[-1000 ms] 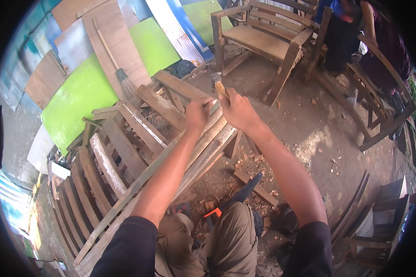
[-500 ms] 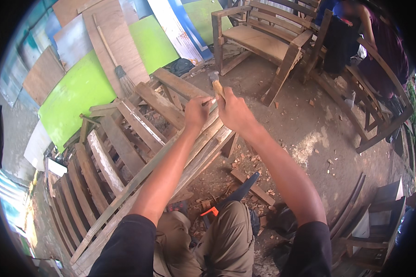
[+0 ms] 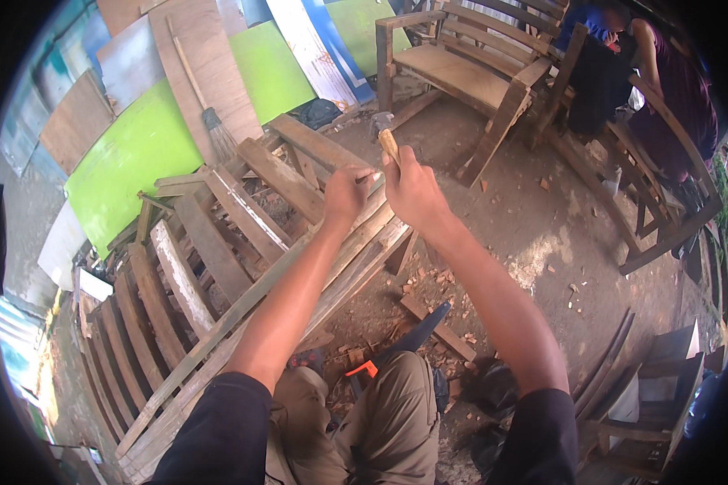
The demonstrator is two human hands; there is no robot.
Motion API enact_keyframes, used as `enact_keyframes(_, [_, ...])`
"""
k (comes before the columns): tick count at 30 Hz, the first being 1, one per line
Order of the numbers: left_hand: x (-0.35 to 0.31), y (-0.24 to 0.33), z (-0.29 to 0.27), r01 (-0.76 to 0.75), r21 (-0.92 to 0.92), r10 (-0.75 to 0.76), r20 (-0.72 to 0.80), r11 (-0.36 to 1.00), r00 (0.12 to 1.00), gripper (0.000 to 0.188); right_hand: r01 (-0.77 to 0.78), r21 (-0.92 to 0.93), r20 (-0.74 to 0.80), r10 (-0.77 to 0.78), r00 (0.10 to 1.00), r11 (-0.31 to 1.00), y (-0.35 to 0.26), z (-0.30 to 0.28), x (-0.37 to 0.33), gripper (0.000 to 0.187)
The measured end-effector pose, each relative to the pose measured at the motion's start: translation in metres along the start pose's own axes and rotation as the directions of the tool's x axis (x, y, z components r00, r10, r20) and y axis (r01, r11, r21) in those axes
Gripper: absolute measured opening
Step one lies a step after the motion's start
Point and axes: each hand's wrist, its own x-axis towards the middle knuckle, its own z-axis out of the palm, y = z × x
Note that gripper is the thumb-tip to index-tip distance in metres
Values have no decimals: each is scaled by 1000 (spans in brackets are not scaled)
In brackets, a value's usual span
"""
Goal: The person splits thin wooden strips using a machete, then places them on a wooden pallet and hammers nails to secure them. The person works while seated on the ground in an outdoor area with scattered wood and tools.
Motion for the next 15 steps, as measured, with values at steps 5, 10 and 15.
enact_keyframes(5, [-1,-3,1,-12,13,12,30,1000,999,20,-70,26,10,69,998,997,-5,0,-6,33])
enact_keyframes(10, [1,-7,-2,-17,17,16,14,1000,1000,18,-58,41,-10,59,998,997,-3,11,-6,34])
enact_keyframes(15, [-1,-3,2,-64,-3,64,15,998,998,17,-42,-45,8,42,999,998,16,14,-6,35])
